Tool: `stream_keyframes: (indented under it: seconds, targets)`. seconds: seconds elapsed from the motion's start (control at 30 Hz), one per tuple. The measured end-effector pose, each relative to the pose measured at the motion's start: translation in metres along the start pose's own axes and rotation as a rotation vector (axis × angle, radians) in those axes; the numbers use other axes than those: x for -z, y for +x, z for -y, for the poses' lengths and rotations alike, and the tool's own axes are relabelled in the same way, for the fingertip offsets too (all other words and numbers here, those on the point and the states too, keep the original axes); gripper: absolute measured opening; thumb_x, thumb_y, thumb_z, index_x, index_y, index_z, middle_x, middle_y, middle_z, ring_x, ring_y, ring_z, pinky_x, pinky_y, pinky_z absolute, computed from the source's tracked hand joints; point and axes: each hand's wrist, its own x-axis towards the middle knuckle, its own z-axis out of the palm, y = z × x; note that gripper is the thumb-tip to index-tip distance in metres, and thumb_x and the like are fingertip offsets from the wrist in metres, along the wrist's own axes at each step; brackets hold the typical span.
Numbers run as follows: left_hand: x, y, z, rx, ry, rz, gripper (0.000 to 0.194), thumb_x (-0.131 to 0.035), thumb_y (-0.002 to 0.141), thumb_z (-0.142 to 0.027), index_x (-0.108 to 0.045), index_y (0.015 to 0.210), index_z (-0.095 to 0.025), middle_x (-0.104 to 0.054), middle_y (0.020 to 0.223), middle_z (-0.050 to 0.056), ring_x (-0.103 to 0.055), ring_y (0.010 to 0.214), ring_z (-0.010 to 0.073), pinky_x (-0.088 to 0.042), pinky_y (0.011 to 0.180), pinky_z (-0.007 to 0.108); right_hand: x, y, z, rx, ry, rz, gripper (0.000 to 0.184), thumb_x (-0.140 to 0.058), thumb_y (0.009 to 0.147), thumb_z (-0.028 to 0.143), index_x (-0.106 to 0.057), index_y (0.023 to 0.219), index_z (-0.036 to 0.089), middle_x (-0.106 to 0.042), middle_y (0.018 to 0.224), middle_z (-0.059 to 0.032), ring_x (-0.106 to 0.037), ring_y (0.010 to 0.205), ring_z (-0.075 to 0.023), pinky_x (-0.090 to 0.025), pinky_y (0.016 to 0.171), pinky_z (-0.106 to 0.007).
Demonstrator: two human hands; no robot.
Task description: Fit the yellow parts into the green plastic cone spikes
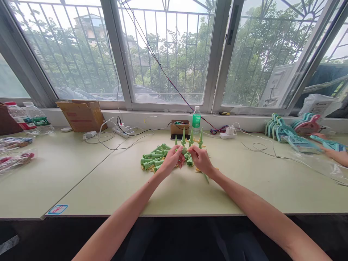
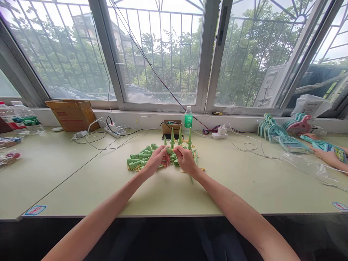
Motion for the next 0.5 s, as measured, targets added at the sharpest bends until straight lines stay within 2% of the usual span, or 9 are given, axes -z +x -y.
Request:
stream_keyframes:
  seconds: [0.2, 0.5]
  targets:
    - [0.0025, 0.0005, -0.0009, 0.027, -0.01, 0.029, 0.044, -0.061, 0.078, -0.059, -0.05, 0.095, -0.02, -0.056, 0.057, -0.003, -0.052, 0.043, 0.011, -0.04, 0.039, 0.021, -0.0002, -0.0001, -0.001, 0.0, 0.002, 0.002, 0.03, -0.041, 0.096, 0.04, -0.053, 0.077, 0.02, -0.04, 0.056, 0.0042, -0.033, 0.051, -0.011, -0.03, 0.053, -0.022]
    - [0.0046, 0.0008, 0.0008, 0.027, -0.002, 0.024, 0.044, -0.062, 0.078, -0.057, -0.05, 0.097, -0.019, -0.059, 0.061, -0.002, -0.053, 0.045, 0.0107, -0.041, 0.04, 0.021, 0.0, 0.0003, -0.002, 0.002, 0.021, 0.02, 0.031, -0.04, 0.096, 0.04, -0.051, 0.076, 0.02, -0.041, 0.056, 0.0044, -0.034, 0.051, -0.0111, -0.03, 0.053, -0.023]
